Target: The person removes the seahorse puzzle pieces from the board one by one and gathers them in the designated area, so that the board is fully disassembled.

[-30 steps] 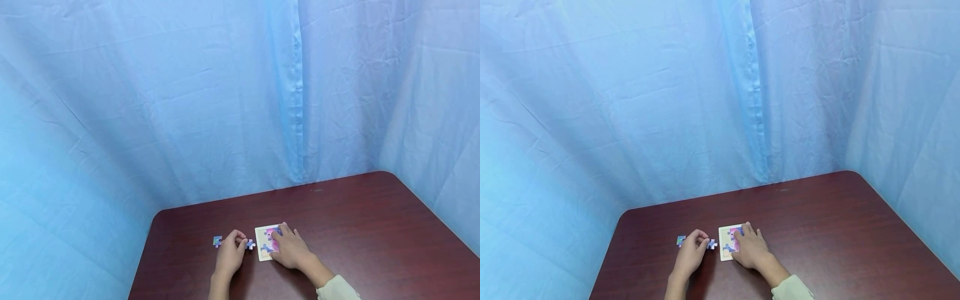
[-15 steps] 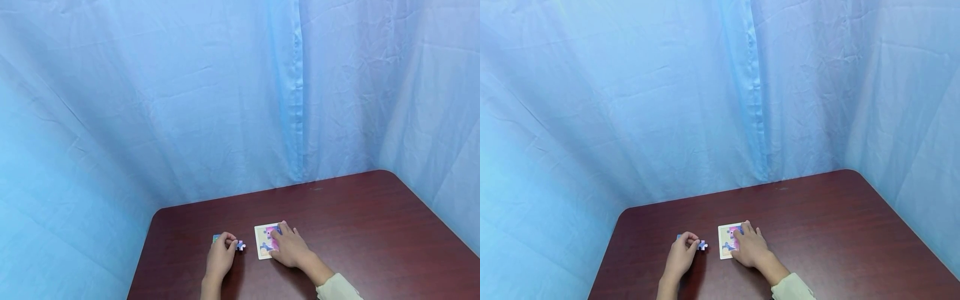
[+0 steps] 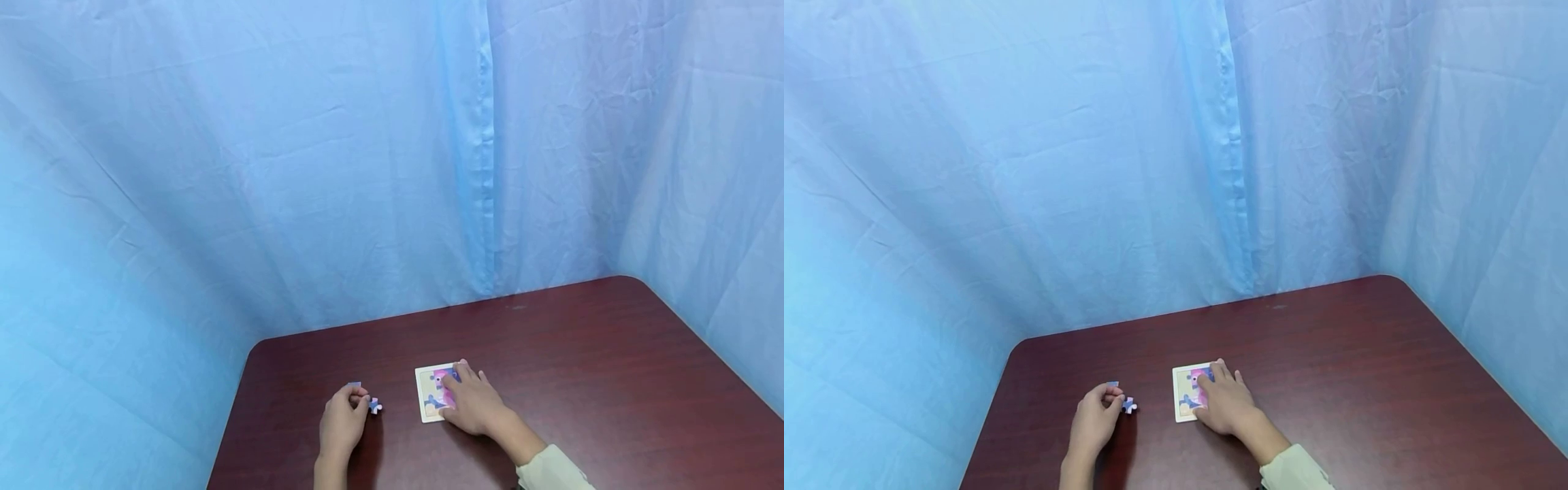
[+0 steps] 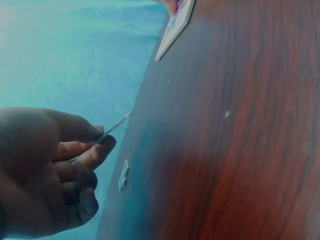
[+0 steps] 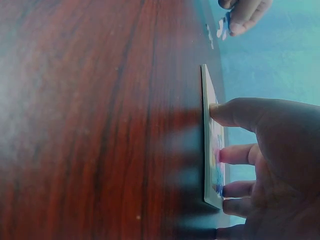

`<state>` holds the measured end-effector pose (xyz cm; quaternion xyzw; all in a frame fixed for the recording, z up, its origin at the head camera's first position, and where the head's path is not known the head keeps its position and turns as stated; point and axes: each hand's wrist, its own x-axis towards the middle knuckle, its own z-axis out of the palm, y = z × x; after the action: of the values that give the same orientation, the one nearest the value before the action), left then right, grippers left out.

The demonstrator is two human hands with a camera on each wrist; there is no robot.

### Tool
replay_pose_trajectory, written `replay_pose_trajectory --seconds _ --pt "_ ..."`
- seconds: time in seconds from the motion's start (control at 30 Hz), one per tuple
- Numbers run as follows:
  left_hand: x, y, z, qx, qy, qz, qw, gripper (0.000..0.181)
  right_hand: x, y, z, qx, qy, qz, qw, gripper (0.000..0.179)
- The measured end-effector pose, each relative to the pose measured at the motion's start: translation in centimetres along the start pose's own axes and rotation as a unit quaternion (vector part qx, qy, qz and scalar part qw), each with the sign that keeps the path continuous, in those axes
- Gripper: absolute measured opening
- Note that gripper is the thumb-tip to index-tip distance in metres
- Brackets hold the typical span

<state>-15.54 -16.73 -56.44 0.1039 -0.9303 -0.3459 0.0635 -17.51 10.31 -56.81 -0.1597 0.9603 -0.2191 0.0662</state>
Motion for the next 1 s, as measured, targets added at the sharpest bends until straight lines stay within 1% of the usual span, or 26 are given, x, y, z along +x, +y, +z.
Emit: replay_pose_trajectory --seconds 0.17,0.43,0.6,0.73,0.87,1.0 --pt "0.3 -0.8 -0.5 0.008 0.016 -0.01 0.9998 0.004 0.1 0.2 0.0 0.004 0.004 0.0 1.0 0.059" --pt "0.4 -1.5 -0.8 0.057 0.043 -0.031 0.997 0.007 0.0 0.2 -0.1 0.01 0.005 -0.001 0.9999 0.059" --pt "0.6 -1.8 -0.8 0.072 0.038 -0.043 0.9957 0.007 0.0 0.2 0.1 0.012 0.01 -0.007 0.9998 0.057" --pt "0.8 -2.1 -0.7 0.078 0.033 -0.051 0.9951 0.006 -0.1 0.2 0.3 0.015 0.007 -0.004 0.9999 0.058" --pt "1.0 -2.2 -0.7 0.079 0.029 -0.051 0.9952 0.006 0.0 0.1 0.3 0.017 0.005 0.0 0.9998 0.058" --pt "1.0 -2.3 -0.7 0.079 0.032 -0.045 0.9953 0.005 -0.1 0.1 0.3 0.018 0.003 0.0 0.9998 0.058"
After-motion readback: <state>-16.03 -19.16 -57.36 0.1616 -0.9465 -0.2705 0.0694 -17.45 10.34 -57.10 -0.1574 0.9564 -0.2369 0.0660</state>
